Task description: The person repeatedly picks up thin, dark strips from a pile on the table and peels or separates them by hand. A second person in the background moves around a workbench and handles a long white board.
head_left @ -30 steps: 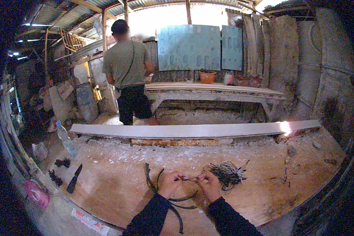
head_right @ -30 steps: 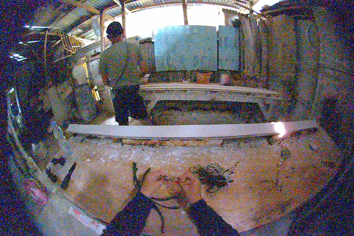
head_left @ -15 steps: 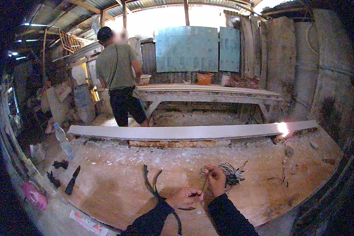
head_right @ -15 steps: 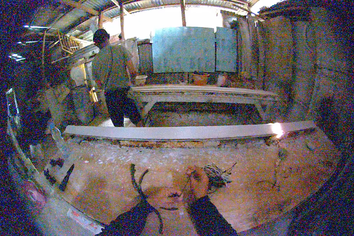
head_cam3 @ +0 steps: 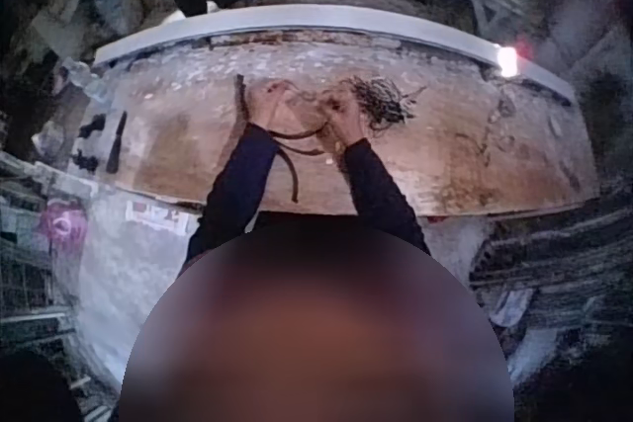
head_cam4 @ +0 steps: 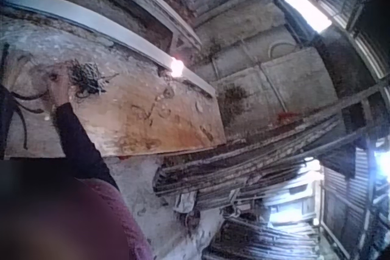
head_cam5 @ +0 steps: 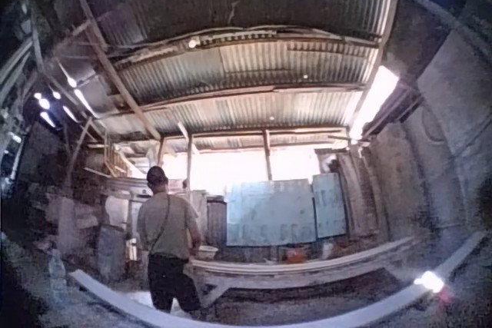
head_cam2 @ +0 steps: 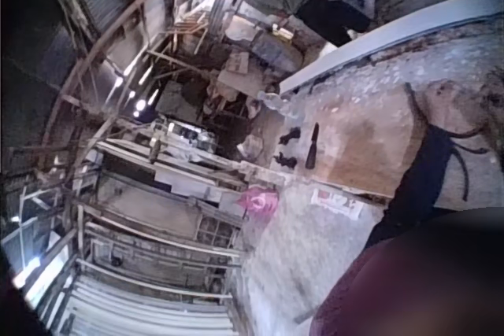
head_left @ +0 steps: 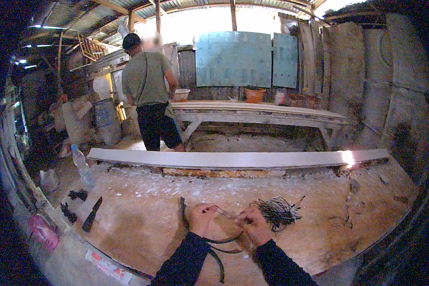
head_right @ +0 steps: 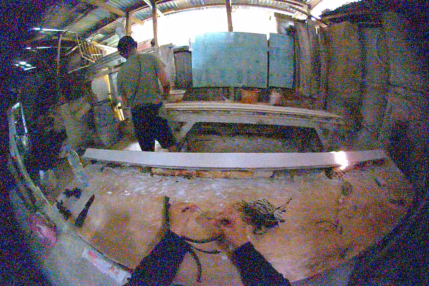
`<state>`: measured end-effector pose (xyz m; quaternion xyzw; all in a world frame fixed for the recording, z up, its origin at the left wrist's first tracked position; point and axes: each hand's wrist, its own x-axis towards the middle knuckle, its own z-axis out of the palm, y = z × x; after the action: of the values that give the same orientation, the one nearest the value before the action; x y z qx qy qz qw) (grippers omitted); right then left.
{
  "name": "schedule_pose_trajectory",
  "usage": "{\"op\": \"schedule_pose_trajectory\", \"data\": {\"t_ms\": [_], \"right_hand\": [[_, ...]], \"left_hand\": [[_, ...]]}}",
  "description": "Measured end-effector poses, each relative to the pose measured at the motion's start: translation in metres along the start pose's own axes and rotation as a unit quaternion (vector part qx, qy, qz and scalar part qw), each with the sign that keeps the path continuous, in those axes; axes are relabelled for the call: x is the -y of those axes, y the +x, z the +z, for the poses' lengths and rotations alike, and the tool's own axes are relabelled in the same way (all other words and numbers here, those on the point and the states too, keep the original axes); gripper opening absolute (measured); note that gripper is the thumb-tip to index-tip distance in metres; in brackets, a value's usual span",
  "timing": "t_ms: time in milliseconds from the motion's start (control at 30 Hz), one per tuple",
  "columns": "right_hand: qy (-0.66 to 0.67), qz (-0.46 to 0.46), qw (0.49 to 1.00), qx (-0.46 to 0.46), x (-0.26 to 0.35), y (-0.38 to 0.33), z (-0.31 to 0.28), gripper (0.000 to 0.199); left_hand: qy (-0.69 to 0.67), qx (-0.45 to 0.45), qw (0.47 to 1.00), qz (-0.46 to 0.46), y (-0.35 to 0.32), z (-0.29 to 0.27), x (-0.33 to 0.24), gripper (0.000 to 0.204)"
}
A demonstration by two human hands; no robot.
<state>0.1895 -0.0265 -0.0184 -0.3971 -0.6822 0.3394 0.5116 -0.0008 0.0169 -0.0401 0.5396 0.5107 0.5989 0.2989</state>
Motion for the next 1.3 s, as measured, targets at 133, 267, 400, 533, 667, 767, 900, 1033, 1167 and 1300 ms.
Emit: {"op": "schedule_pose_trajectory", "data": {"t_ms": [133, 267, 400, 533, 667, 767, 900, 1033, 1167, 1300], "right_hand": [[0.047, -0.020, 0.983, 0.176, 0.017, -0.009, 0.014, 0.017], [0.110, 0.012, 0.972, 0.207, 0.024, -0.009, 0.017, 0.016], [0.136, -0.009, 0.972, 0.193, 0.024, -0.008, 0.014, 0.011], [0.096, 0.030, 0.983, 0.155, 0.017, -0.007, 0.011, 0.005], [0.022, 0.003, 1.000, 0.010, 0.001, 0.004, 0.002, 0.008], [-0.073, 0.031, 0.992, -0.102, -0.010, 0.011, -0.012, 0.011], [-0.105, 0.024, 0.979, -0.174, -0.014, 0.013, -0.021, 0.010], [-0.098, 0.000, 0.977, -0.191, -0.015, 0.013, -0.021, 0.009], [-0.079, -0.036, 0.981, -0.174, -0.018, 0.015, -0.021, 0.012], [-0.132, -0.014, 0.970, -0.206, -0.014, 0.016, -0.020, 0.013]], "left_hand": [[0.092, -0.063, 0.993, 0.041, 0.008, -0.006, 0.000, 0.010], [0.119, -0.066, 0.987, 0.084, 0.002, -0.004, -0.005, 0.005], [0.099, -0.037, 0.987, 0.117, 0.000, -0.001, -0.009, 0.003], [0.133, 0.003, 0.980, 0.149, -0.008, 0.002, -0.014, 0.008], [0.129, 0.121, 0.977, 0.118, -0.012, 0.006, -0.022, 0.007], [0.125, 0.252, 0.959, 0.033, -0.021, 0.014, -0.023, 0.010], [-0.103, 0.384, 0.913, 0.095, -0.039, 0.034, -0.015, 0.011], [-0.157, 0.440, 0.884, 0.032, -0.055, 0.048, -0.015, 0.012], [-0.130, 0.469, 0.871, -0.073, -0.063, 0.040, -0.030, 0.014], [-0.172, 0.492, 0.842, -0.136, -0.065, 0.038, -0.037, 0.016]]}}
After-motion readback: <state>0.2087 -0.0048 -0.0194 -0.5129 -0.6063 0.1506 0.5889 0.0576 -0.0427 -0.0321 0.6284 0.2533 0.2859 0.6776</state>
